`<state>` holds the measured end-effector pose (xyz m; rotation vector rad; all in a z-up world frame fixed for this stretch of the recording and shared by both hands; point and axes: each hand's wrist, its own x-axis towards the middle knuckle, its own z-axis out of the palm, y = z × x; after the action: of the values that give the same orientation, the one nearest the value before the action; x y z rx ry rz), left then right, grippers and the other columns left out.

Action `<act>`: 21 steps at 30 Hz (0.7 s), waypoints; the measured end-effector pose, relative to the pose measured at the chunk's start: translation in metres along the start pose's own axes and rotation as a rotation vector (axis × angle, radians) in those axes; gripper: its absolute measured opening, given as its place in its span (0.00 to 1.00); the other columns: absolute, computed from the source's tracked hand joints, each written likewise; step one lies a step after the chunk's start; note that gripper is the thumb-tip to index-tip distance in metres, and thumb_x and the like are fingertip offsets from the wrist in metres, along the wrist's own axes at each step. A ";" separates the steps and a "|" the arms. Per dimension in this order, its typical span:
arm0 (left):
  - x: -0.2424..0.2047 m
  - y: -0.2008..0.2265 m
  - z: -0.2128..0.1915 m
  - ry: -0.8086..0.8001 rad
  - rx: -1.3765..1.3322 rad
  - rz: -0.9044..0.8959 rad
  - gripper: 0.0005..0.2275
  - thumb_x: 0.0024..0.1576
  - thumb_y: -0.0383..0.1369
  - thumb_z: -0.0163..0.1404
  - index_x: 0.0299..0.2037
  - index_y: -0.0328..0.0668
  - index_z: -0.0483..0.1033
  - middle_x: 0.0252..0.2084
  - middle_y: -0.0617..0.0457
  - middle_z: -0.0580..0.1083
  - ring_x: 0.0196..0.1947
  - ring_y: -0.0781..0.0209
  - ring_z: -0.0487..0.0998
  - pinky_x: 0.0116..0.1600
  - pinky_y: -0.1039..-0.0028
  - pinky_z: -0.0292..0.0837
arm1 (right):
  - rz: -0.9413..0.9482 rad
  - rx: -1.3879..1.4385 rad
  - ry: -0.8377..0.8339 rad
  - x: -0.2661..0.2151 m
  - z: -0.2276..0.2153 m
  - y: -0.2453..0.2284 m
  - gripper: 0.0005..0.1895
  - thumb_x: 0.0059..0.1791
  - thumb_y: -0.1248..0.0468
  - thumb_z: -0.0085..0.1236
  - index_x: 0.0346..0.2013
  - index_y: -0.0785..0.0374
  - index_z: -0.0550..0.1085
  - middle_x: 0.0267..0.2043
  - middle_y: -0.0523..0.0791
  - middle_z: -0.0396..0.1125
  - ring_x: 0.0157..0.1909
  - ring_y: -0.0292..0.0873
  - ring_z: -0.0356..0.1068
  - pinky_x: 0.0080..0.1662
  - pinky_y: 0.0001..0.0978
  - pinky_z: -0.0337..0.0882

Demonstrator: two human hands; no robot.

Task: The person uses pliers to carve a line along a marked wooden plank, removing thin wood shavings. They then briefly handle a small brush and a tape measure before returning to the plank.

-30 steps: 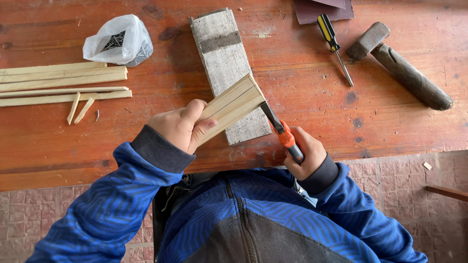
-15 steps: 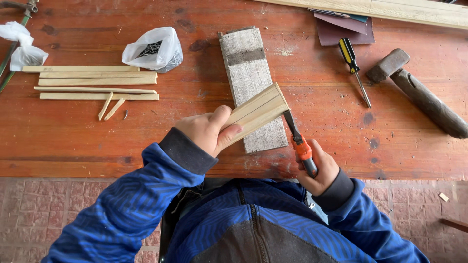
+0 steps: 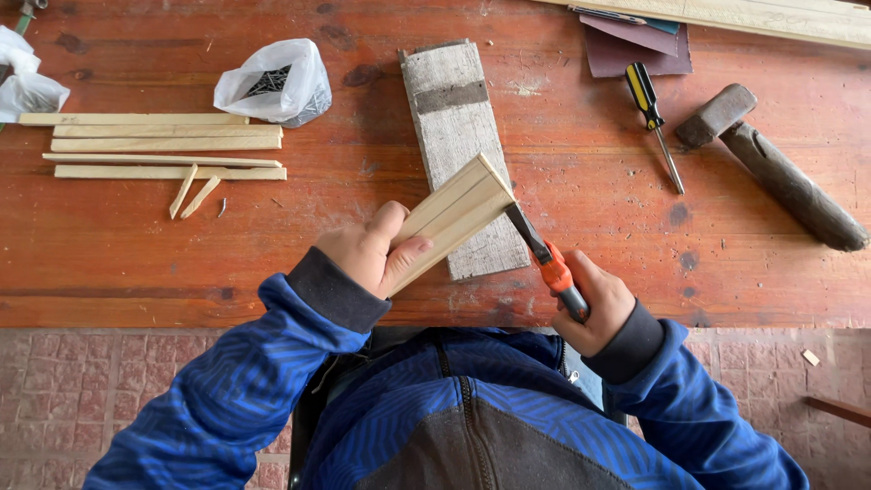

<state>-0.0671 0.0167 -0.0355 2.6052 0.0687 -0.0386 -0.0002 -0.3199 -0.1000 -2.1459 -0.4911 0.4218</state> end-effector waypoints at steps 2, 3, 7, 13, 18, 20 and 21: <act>0.001 0.003 -0.004 0.028 0.022 0.010 0.17 0.63 0.56 0.42 0.48 0.56 0.67 0.26 0.42 0.77 0.32 0.39 0.83 0.39 0.57 0.78 | 0.000 -0.014 -0.002 0.003 -0.002 -0.007 0.23 0.30 0.68 0.52 0.40 0.53 0.74 0.21 0.47 0.68 0.24 0.50 0.73 0.32 0.38 0.75; 0.002 0.003 -0.004 0.037 0.022 0.009 0.17 0.64 0.55 0.42 0.48 0.56 0.67 0.27 0.41 0.77 0.32 0.38 0.83 0.39 0.56 0.78 | 0.005 -0.017 -0.005 0.004 -0.001 -0.004 0.25 0.30 0.69 0.51 0.41 0.54 0.75 0.23 0.48 0.69 0.26 0.51 0.75 0.33 0.39 0.75; 0.002 0.014 -0.022 -0.019 -0.087 -0.062 0.15 0.64 0.53 0.43 0.47 0.55 0.68 0.29 0.36 0.77 0.35 0.32 0.81 0.43 0.51 0.77 | 0.010 -0.021 -0.005 0.011 -0.004 -0.021 0.29 0.29 0.70 0.51 0.45 0.54 0.75 0.25 0.48 0.71 0.30 0.50 0.76 0.35 0.38 0.76; 0.012 -0.010 0.000 -0.036 -0.227 -0.115 0.14 0.61 0.55 0.47 0.43 0.59 0.72 0.29 0.43 0.78 0.37 0.38 0.82 0.44 0.59 0.78 | 0.018 0.039 0.023 0.011 -0.002 -0.020 0.33 0.28 0.72 0.49 0.47 0.54 0.77 0.30 0.48 0.74 0.34 0.47 0.79 0.39 0.36 0.78; 0.014 -0.007 -0.002 -0.047 -0.260 -0.158 0.14 0.62 0.54 0.47 0.42 0.57 0.73 0.29 0.42 0.77 0.37 0.38 0.82 0.44 0.58 0.78 | -0.121 0.146 0.007 0.009 0.001 -0.011 0.31 0.29 0.75 0.47 0.46 0.65 0.78 0.35 0.56 0.74 0.38 0.55 0.79 0.39 0.39 0.80; 0.015 -0.006 -0.002 -0.029 -0.274 -0.172 0.14 0.63 0.53 0.47 0.42 0.55 0.73 0.29 0.40 0.77 0.37 0.37 0.82 0.45 0.57 0.78 | -0.165 0.137 0.004 0.010 0.004 -0.011 0.28 0.30 0.75 0.46 0.43 0.67 0.78 0.35 0.57 0.73 0.36 0.58 0.79 0.37 0.40 0.80; 0.016 -0.006 -0.002 -0.021 -0.261 -0.178 0.14 0.63 0.53 0.47 0.43 0.56 0.72 0.29 0.40 0.77 0.37 0.36 0.82 0.45 0.55 0.77 | -0.182 0.151 -0.032 0.012 0.006 -0.013 0.29 0.30 0.74 0.47 0.45 0.66 0.78 0.36 0.55 0.75 0.35 0.56 0.79 0.36 0.42 0.80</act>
<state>-0.0517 0.0236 -0.0376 2.3313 0.2790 -0.1133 0.0051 -0.3025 -0.0939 -1.9326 -0.6468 0.3791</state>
